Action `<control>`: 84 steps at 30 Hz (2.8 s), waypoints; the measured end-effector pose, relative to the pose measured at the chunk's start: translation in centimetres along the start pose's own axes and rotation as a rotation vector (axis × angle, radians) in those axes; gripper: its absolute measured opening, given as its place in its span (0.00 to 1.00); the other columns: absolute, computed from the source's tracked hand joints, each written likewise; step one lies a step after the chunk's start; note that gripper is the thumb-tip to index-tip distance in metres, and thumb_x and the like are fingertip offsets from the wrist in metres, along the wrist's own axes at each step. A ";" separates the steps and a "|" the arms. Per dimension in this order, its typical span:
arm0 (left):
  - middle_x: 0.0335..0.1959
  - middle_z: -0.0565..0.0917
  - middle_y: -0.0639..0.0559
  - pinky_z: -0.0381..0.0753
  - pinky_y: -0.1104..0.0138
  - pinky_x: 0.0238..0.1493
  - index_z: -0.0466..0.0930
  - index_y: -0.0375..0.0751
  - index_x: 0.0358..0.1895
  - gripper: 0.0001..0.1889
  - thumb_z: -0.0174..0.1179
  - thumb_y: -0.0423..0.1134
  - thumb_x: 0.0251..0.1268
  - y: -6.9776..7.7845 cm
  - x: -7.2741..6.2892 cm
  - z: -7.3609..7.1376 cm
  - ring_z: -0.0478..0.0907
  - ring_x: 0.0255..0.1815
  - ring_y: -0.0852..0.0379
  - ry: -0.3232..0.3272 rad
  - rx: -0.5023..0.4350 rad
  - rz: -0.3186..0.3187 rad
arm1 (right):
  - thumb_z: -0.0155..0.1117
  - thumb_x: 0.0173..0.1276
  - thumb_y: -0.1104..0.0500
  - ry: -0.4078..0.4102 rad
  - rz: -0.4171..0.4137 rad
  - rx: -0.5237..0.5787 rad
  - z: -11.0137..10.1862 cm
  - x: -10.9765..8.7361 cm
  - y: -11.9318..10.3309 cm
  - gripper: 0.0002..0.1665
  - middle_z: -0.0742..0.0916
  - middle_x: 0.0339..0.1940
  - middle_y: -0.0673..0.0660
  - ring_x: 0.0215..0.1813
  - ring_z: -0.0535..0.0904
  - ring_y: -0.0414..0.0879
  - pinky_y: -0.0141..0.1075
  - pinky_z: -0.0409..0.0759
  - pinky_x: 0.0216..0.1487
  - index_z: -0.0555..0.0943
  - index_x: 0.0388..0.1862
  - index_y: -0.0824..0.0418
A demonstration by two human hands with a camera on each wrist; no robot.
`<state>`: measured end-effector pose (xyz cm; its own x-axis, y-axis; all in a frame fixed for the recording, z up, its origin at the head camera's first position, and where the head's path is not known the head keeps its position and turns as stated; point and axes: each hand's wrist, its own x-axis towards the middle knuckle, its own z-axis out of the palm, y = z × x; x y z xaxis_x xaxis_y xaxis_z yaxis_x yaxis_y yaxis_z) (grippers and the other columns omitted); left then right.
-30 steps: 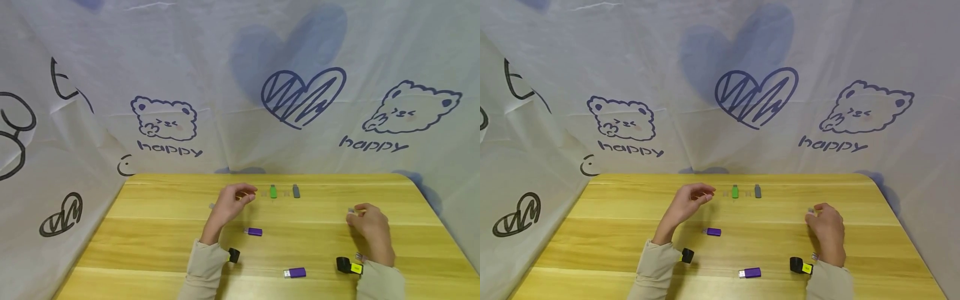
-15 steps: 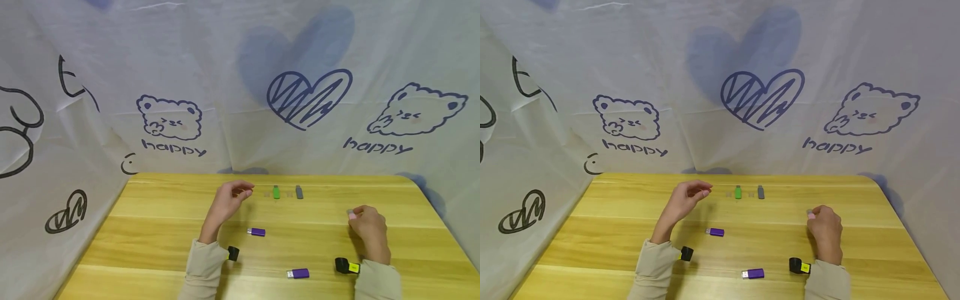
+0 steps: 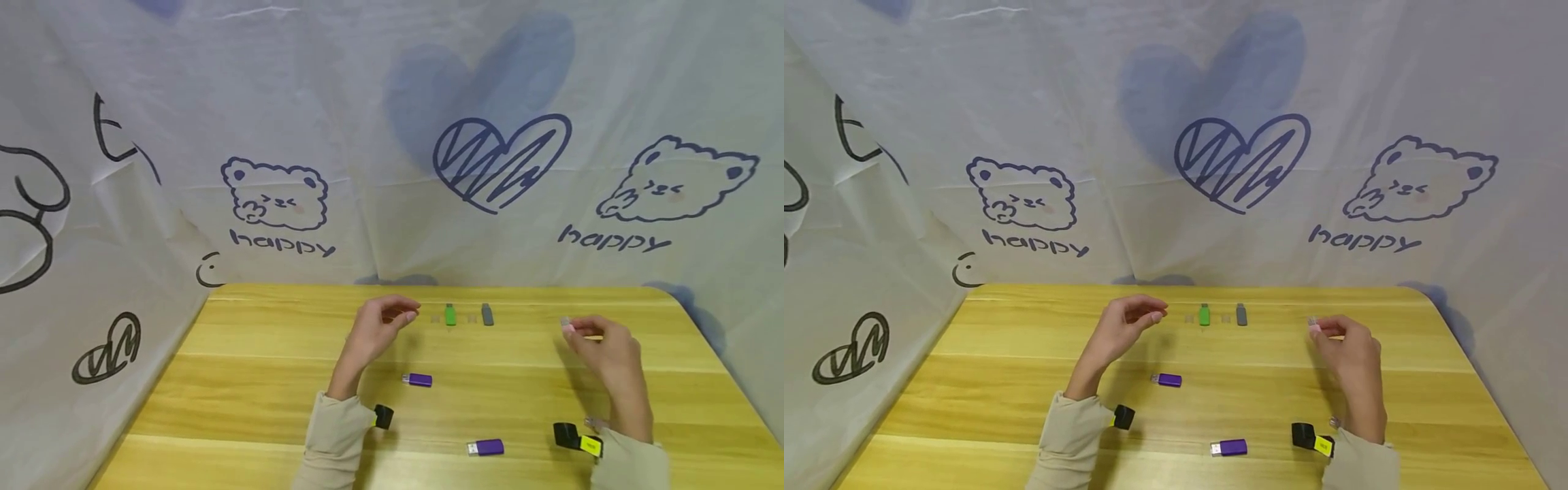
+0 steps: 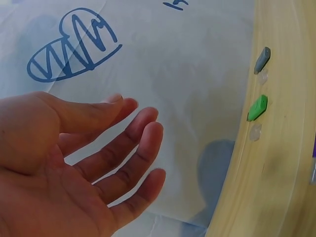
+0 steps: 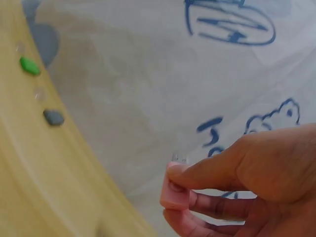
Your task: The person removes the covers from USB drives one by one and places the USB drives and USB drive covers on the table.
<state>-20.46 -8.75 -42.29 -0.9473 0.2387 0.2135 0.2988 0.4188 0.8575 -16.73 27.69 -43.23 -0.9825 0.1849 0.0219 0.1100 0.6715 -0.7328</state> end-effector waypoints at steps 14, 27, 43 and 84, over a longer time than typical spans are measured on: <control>0.46 0.89 0.44 0.85 0.63 0.51 0.87 0.35 0.50 0.08 0.63 0.31 0.73 0.9 0.1 0.9 0.87 0.47 0.49 -0.018 -0.160 0.030 | 0.68 0.74 0.57 -0.008 -0.197 0.200 2.4 -0.9 -6.5 0.17 0.85 0.52 0.67 0.51 0.85 0.60 0.23 0.81 0.41 0.83 0.55 0.69; 0.47 0.88 0.37 0.85 0.64 0.51 0.85 0.28 0.52 0.11 0.65 0.31 0.71 2.0 0.1 1.8 0.87 0.46 0.44 -0.074 -0.321 0.064 | 0.72 0.70 0.62 -0.081 -0.346 0.264 6.6 -2.2 -11.0 0.09 0.90 0.40 0.59 0.39 0.88 0.50 0.31 0.86 0.40 0.87 0.45 0.66; 0.45 0.89 0.39 0.85 0.63 0.50 0.86 0.27 0.48 0.09 0.66 0.29 0.70 2.4 0.2 2.3 0.87 0.42 0.55 -0.063 -0.409 0.061 | 0.73 0.68 0.62 -0.109 -0.338 0.319 7.6 -3.3 -12.7 0.07 0.91 0.39 0.59 0.38 0.89 0.49 0.34 0.87 0.39 0.89 0.42 0.65; 0.38 0.90 0.40 0.87 0.60 0.49 0.89 0.27 0.43 0.07 0.69 0.28 0.65 1.0 -0.3 -0.3 0.88 0.36 0.54 0.169 -0.536 -0.045 | 0.75 0.66 0.65 -0.115 -0.270 0.123 6.8 -4.1 -13.3 0.08 0.91 0.37 0.56 0.37 0.87 0.47 0.39 0.87 0.40 0.89 0.44 0.64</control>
<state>-19.90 -8.69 -41.34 -0.9762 0.0692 0.2056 0.1993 -0.0888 0.9759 -15.21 13.10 -38.17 -0.9850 -0.0752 0.1553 -0.1694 0.5920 -0.7879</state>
